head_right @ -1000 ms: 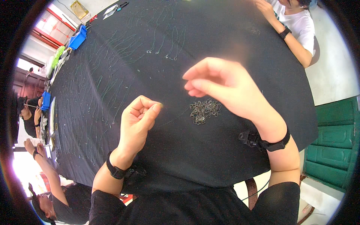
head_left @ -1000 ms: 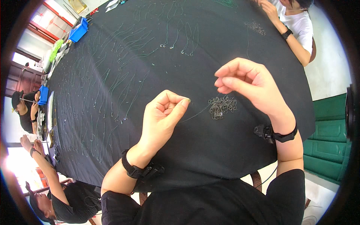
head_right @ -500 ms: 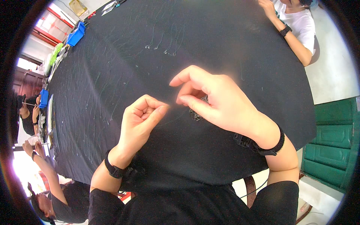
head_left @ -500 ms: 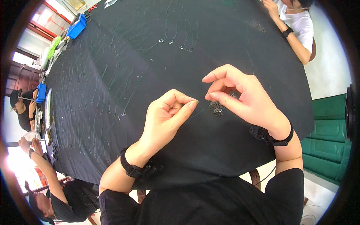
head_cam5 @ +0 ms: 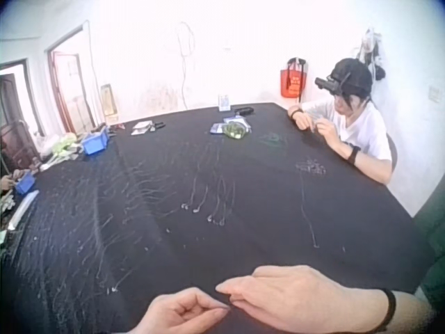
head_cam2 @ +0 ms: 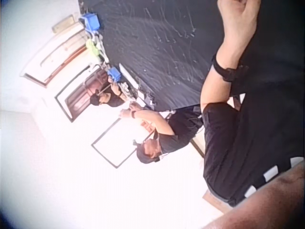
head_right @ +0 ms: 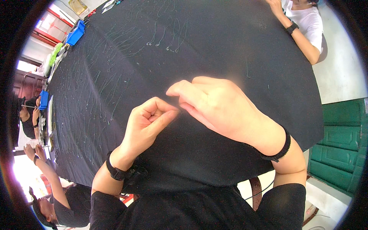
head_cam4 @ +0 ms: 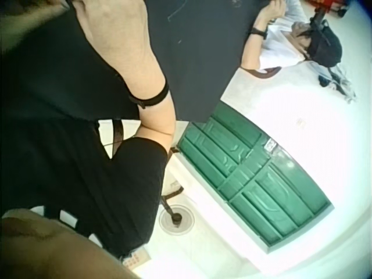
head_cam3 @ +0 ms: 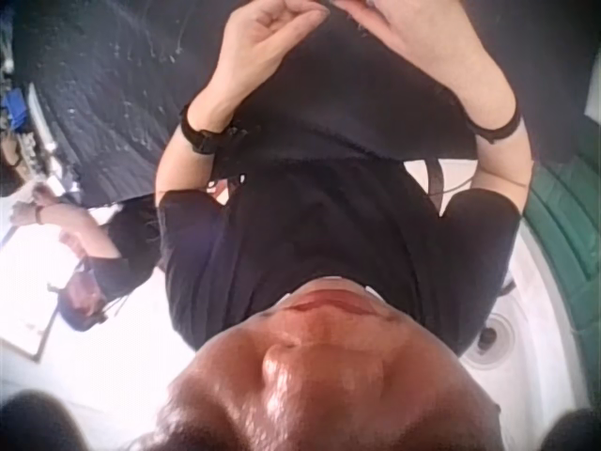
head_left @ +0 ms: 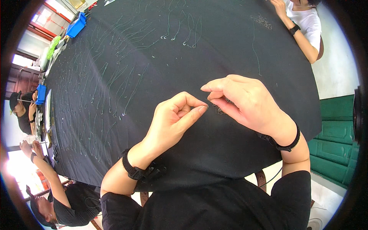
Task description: The person picks up a fishing hook and a line, threads the line through the hook's eye, and wraps it around the hook to tie a knot. They then pull the line to tighten the knot and place the finished assembly onto the table.
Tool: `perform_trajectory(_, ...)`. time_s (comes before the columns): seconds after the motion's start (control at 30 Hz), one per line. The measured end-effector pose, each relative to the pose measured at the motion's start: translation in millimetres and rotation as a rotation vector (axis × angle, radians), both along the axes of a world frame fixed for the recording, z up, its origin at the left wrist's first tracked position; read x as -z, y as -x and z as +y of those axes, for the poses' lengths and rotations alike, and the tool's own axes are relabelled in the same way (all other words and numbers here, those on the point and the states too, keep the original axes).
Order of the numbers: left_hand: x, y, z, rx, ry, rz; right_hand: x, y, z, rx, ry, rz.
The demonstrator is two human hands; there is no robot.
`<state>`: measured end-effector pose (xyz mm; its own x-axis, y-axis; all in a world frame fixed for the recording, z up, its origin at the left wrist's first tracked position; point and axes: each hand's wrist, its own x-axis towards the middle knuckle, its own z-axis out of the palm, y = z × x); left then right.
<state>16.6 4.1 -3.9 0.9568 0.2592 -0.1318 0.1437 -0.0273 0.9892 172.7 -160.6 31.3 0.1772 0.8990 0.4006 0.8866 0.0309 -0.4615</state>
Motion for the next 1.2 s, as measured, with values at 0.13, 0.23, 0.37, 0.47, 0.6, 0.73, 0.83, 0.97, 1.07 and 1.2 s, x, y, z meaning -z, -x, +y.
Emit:
perform_trajectory(0.13,2.1,0.2,0.3,0.005,-0.019,-0.001,0.9,0.2,0.4,-0.012,-0.032,-0.003)
perform_trajectory(0.23,3.1,0.4,-0.3,0.003,-0.008,-0.024,1.1,0.5,1.1,-0.025,-0.043,0.008)
perform_trajectory(0.37,2.7,-0.9,-0.1,-0.006,-0.026,-0.017,0.7,-0.2,1.5,-0.039,-0.053,0.018)
perform_trajectory(0.47,0.3,0.2,-0.1,-0.006,-0.037,0.01,0.8,-0.9,2.3,-0.045,-0.059,0.024)
perform_trajectory(0.6,-0.1,0.1,-0.6,-0.007,-0.049,0.007,1.6,-0.3,2.5,-0.054,-0.052,0.027)
perform_trajectory(0.73,1.9,-0.5,0.7,-0.008,-0.08,-0.004,2.3,0.1,2.4,-0.054,-0.048,0.029)
perform_trajectory(0.83,3.0,-1.0,1.1,-0.011,-0.087,-0.011,2.5,0.0,2.3,-0.058,-0.054,0.029)
perform_trajectory(0.97,1.7,-1.0,0.3,-0.013,-0.072,-0.011,3.1,-0.3,2.7,-0.06,-0.049,0.029)
perform_trajectory(1.07,-1.2,0.3,1.1,0.001,-0.142,-0.011,4.1,0.0,3.0,-0.064,-0.037,0.023)
perform_trajectory(1.2,-1.8,0.6,0.8,-0.012,-0.196,-0.063,4.6,-0.6,2.5,-0.052,-0.008,0.021)
